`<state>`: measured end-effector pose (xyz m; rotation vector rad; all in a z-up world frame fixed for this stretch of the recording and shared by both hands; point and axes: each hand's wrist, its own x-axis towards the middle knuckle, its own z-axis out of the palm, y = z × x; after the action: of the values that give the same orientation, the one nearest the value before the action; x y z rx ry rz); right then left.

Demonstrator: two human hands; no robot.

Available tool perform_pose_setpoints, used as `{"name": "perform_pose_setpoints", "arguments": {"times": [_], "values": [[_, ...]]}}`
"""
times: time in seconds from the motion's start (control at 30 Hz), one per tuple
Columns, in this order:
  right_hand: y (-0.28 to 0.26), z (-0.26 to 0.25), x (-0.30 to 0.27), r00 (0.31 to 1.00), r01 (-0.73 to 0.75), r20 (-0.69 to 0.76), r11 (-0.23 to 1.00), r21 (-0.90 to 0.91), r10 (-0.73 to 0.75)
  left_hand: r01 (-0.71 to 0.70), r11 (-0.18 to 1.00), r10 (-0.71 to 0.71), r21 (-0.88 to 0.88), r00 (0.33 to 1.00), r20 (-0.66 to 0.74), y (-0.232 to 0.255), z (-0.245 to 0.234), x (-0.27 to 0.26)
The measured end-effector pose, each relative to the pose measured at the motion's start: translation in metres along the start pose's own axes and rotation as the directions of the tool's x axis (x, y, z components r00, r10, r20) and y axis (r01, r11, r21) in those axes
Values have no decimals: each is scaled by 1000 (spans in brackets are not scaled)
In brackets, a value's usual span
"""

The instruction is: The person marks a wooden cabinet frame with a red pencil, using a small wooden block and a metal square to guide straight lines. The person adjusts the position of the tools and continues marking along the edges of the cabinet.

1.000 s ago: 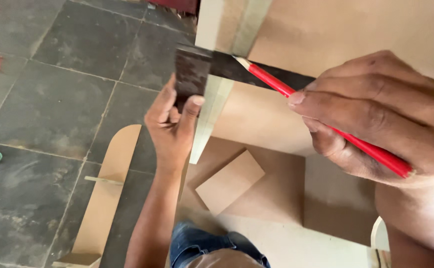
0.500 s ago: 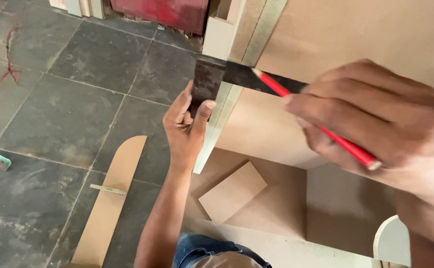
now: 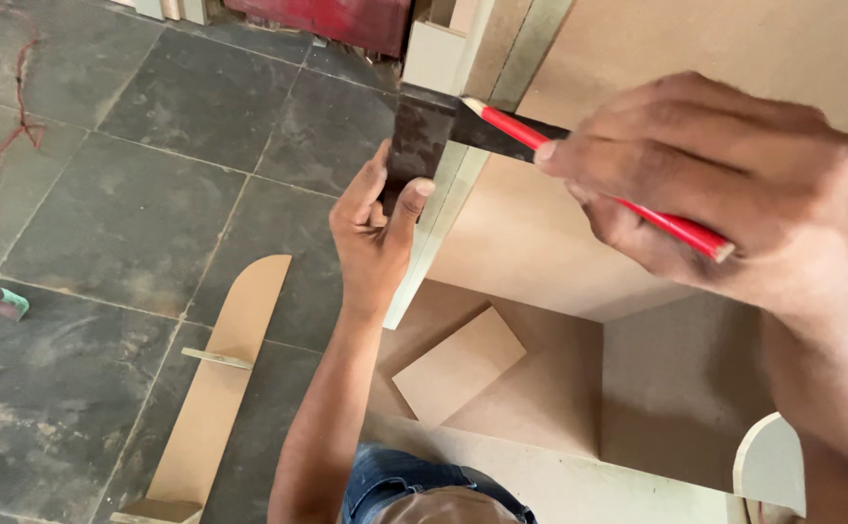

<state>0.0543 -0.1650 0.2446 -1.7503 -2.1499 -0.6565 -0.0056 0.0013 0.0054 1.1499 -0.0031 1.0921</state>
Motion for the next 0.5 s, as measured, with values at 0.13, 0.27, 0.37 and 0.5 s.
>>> {"name": "perform_pose_setpoints", "arguments": {"times": [0.13,0.27,0.37,0.5], "values": [[-2,-2,2,998,63,32,996,-68,-60,25,1000,-25,8,1000,-5,2,2,0],[2,-13,-18,993,7,115,999,-50,-2,49,997,-47,57,999,-27,4,2,0],[12,-22,-40,987,-53,149,996,-74,63,67,990,-59,124,996,-62,6,2,3],[13,-6,-71,961,-272,2,954,-125,275,55,990,-48,130,997,-53,3,0,1]]}}
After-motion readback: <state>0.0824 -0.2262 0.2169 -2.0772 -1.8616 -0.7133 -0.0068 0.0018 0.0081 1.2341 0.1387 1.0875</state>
